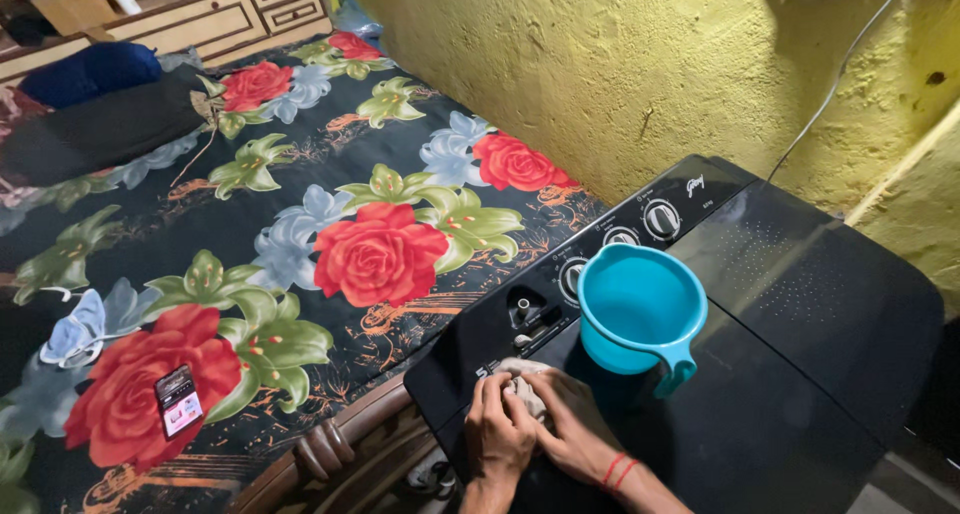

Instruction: The person wipes the exterior surface and knobs of a washing machine using a cloth.

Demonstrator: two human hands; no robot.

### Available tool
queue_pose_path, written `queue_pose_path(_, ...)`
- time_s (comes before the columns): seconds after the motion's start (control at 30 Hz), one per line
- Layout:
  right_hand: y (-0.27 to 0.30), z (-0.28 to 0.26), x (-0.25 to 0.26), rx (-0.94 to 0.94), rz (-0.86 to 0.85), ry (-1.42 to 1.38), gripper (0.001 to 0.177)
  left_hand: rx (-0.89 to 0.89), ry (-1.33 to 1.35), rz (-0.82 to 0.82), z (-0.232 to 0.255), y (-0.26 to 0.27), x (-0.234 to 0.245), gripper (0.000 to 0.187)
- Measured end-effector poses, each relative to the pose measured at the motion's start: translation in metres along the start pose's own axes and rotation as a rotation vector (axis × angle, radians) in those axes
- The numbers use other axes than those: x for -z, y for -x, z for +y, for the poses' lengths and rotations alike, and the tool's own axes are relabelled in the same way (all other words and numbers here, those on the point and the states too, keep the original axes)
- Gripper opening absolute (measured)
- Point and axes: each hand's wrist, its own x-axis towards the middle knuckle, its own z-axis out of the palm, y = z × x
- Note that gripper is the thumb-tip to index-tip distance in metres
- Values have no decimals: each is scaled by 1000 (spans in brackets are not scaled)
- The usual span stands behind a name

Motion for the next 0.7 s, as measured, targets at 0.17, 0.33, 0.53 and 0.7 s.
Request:
queue_pose_path(0.17,22,7,17,130,0,38,57,-88,-74,58,20,19,-17,17)
queue_pose_path(0.33,33,-2,46,150,42,-71,48,-120,-90,148,42,43,-38,18)
queue_pose_path(0.53,25,6,33,36,112,-110,46,0,53,208,49,46,-48,33)
queue_pose_path(0.7,9,9,-5,88,143,-30,46,31,-254,407,41,58,-34,35)
